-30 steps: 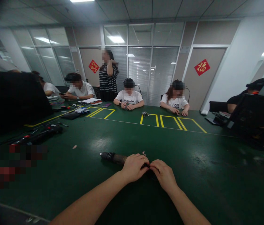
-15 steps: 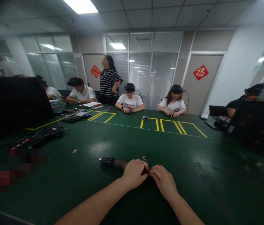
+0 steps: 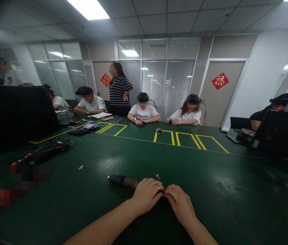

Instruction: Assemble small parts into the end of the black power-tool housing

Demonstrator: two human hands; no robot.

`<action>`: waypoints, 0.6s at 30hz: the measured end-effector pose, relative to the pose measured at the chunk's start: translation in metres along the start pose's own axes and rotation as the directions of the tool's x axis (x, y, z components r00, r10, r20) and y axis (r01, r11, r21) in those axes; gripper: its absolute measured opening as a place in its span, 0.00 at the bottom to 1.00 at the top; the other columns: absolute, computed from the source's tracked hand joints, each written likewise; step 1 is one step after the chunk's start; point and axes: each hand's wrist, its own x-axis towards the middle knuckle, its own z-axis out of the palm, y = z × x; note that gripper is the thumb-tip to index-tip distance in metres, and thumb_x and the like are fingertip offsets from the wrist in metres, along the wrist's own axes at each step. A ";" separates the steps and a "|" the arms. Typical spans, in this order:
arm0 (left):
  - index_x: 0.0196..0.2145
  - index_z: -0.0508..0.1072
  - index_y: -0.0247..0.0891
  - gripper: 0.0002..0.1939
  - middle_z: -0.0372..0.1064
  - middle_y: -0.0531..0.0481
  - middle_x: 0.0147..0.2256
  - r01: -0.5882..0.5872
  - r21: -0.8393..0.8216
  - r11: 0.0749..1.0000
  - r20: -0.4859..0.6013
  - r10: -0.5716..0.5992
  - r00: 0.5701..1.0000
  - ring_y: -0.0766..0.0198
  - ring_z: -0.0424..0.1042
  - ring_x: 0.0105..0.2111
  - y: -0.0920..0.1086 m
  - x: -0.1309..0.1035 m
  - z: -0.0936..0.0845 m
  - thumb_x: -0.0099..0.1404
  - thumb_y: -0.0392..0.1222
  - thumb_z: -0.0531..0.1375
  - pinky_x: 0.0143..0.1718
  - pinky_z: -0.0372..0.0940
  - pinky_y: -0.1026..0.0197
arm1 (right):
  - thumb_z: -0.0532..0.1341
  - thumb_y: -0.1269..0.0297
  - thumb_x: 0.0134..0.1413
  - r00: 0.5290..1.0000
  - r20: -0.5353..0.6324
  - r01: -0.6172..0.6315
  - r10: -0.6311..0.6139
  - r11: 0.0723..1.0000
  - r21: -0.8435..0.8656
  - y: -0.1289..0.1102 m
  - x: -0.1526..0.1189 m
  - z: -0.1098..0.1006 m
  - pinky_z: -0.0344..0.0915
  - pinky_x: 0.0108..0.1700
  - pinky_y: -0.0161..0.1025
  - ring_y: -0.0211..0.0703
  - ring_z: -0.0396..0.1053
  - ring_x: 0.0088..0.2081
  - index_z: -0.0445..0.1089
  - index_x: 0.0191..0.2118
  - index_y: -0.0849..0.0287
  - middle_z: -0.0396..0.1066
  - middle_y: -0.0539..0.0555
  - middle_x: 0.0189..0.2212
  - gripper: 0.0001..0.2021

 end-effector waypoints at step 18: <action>0.43 0.69 0.42 0.09 0.70 0.53 0.43 -0.006 0.003 1.000 -0.031 0.006 0.999 0.60 0.66 0.44 0.001 -0.001 0.002 0.65 0.43 0.55 0.46 0.58 0.56 | 0.49 0.61 0.65 1.000 -0.003 -0.006 0.006 1.000 0.005 0.004 0.000 0.002 0.65 0.42 0.41 0.48 0.67 0.39 0.67 0.35 0.54 0.67 0.54 0.36 0.12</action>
